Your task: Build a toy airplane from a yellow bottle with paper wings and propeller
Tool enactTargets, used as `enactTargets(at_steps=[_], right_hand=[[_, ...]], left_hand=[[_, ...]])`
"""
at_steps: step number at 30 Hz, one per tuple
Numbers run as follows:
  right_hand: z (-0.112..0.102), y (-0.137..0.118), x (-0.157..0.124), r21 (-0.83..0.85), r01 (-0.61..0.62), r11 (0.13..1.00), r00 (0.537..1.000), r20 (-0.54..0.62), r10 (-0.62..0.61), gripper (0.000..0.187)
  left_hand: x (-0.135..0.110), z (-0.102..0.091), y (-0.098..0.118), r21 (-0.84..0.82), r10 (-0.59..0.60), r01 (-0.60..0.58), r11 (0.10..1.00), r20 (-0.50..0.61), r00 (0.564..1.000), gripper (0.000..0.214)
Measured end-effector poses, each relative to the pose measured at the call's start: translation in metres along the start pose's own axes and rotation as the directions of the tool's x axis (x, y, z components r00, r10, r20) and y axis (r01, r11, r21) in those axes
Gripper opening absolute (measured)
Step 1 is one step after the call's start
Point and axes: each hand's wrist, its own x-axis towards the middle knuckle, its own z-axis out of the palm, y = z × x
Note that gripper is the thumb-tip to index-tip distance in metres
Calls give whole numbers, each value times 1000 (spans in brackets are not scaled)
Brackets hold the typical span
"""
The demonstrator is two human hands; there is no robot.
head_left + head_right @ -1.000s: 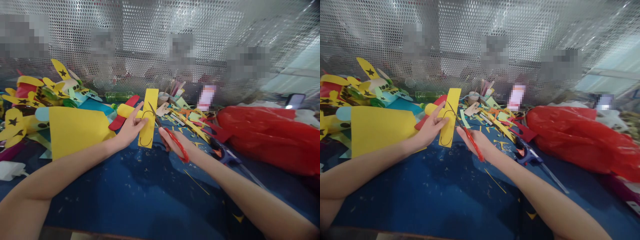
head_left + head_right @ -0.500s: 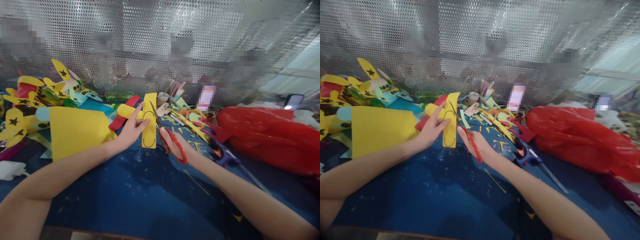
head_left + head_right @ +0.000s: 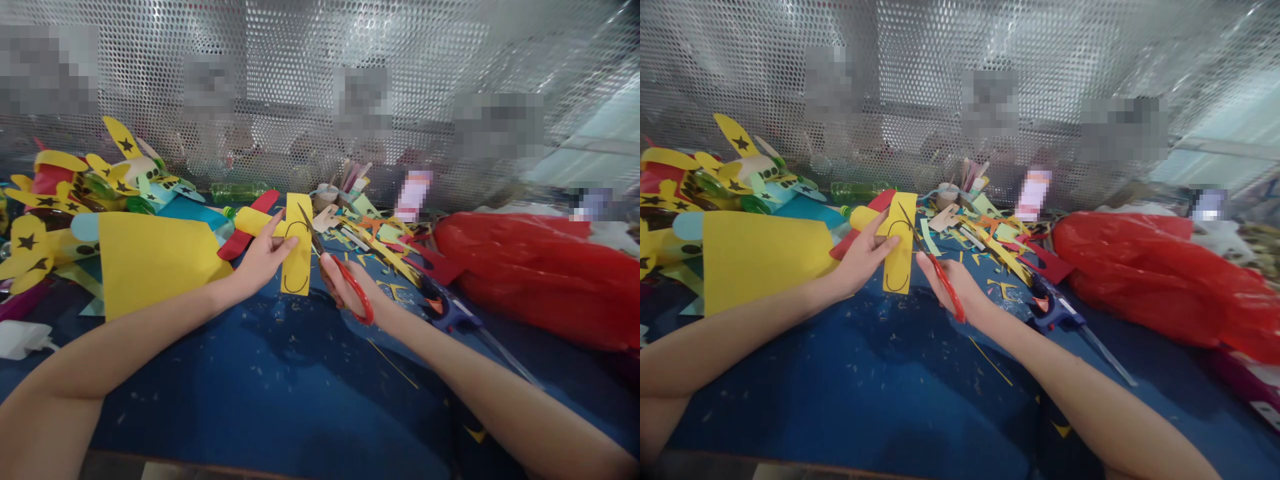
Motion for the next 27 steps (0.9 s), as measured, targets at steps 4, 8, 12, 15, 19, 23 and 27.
enactTargets(at_steps=[4,8,12,15,19,23,27], right_hand=[[-1,4,3,-26,16,1000,999,-29,-17,62],[-1,4,4,-40,23,999,999,-42,-25,62],[-2,1,3,-52,28,998,998,-59,-31,62],[-5,-2,1,-90,49,995,997,-54,-54,63],[-9,-5,1,-127,79,989,995,-57,-87,64],[-11,-3,3,-148,97,984,992,-62,-107,64],[-11,-1,5,-153,74,985,995,-56,-83,65]], left_hand=[[1,-2,-1,-24,-60,60,998,-12,998,72],[2,-4,-4,-48,-79,78,996,-15,997,71],[3,-4,-4,-61,-98,96,994,-26,995,70],[4,-5,-3,-50,-106,104,993,-34,994,65],[7,-9,-1,-12,-106,105,994,-40,994,56],[10,-13,2,12,-116,117,993,-16,993,46],[13,-16,2,45,-113,113,993,-11,994,38]])
